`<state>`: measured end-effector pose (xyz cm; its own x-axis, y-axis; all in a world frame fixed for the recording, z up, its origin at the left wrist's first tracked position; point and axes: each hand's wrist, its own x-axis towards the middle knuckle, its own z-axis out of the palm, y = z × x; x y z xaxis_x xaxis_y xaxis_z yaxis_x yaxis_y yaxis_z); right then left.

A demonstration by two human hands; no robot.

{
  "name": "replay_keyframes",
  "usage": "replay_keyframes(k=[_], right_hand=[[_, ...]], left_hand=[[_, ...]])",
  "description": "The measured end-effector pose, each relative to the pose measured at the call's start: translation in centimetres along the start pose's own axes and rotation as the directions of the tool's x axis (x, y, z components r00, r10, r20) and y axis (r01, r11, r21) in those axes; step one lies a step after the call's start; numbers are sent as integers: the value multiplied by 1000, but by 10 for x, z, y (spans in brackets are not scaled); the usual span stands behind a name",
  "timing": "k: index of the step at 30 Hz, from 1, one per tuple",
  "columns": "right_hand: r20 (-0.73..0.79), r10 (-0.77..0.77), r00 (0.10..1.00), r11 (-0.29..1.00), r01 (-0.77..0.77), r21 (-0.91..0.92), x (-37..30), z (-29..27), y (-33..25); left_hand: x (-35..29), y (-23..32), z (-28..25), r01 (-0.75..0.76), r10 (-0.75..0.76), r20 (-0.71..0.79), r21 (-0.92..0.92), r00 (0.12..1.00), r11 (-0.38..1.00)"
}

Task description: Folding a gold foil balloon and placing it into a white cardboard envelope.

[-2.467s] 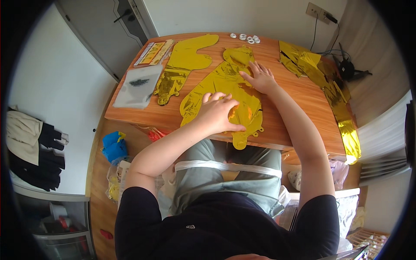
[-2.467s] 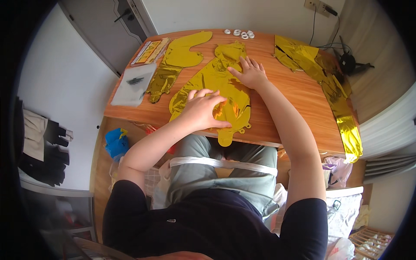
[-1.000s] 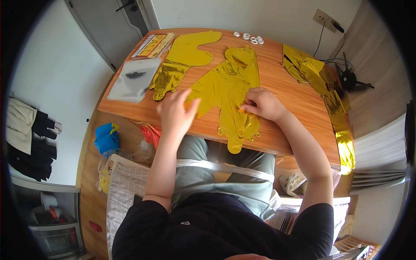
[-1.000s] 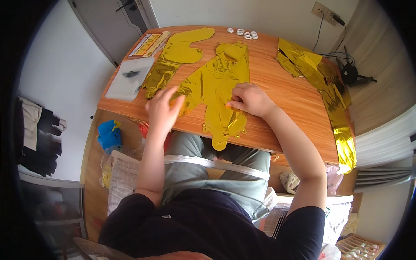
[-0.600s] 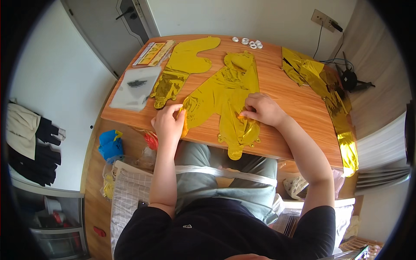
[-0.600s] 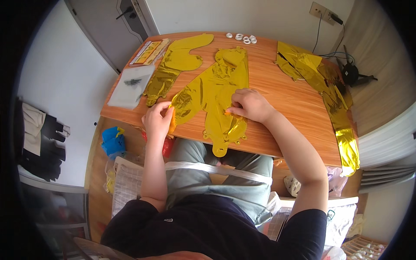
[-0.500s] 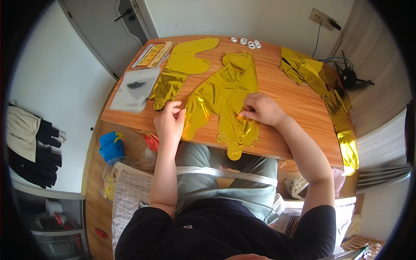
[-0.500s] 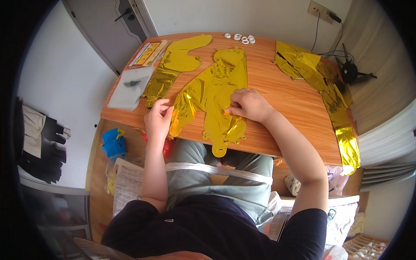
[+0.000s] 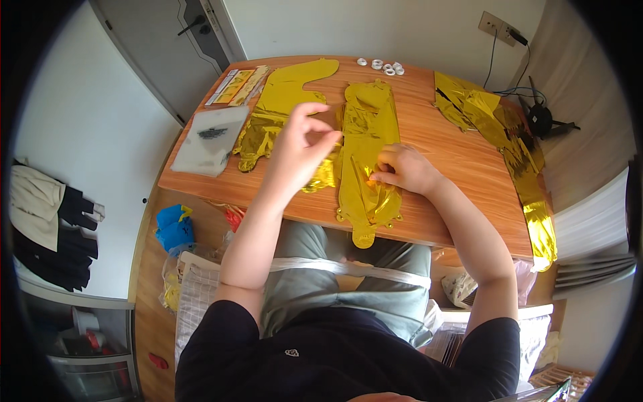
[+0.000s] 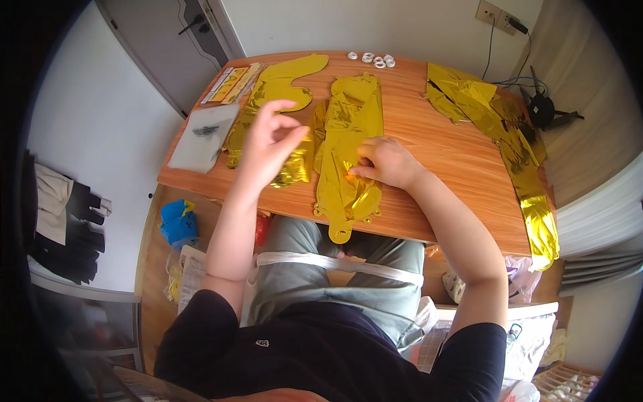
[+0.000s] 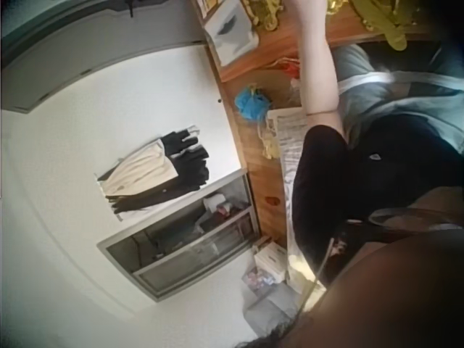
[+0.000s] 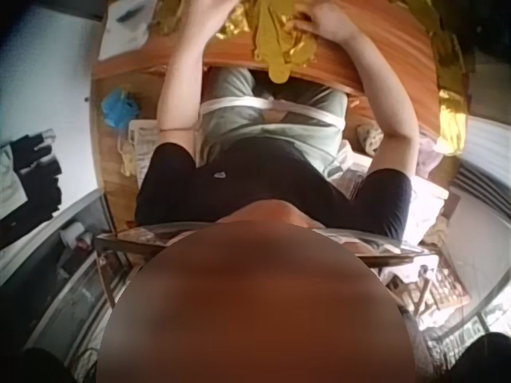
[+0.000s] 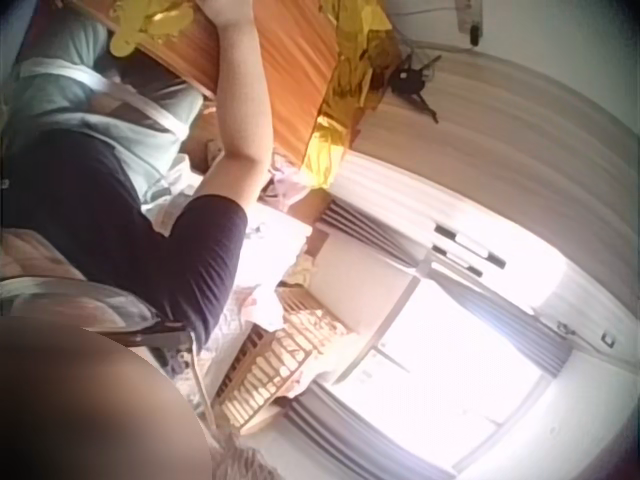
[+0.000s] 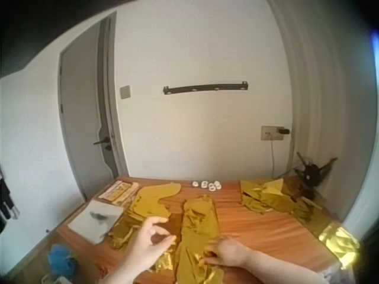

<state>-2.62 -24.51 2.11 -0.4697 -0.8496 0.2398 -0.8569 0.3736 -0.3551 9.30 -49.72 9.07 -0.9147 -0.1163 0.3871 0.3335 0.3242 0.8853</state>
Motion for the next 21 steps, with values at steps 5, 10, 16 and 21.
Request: replay_keyframes(k=[5,10,16,21], right_hand=[[27,6,1000,1000,-6,11,3,2,1],[-129,11,992,1000,-15,-28,-8,26,30],[-149,-22,989,998,30,51,3,19,17],[-77,32,997,999,-30,34,-1,11,11]], left_hand=[[26,-33,42,113,-68,335,-119,940,986],[37,-56,66,319,-165,485,-253,859,913],[62,-104,21,-165,77,327,252,942,954],[65,-111,11,-348,82,430,589,899,729]])
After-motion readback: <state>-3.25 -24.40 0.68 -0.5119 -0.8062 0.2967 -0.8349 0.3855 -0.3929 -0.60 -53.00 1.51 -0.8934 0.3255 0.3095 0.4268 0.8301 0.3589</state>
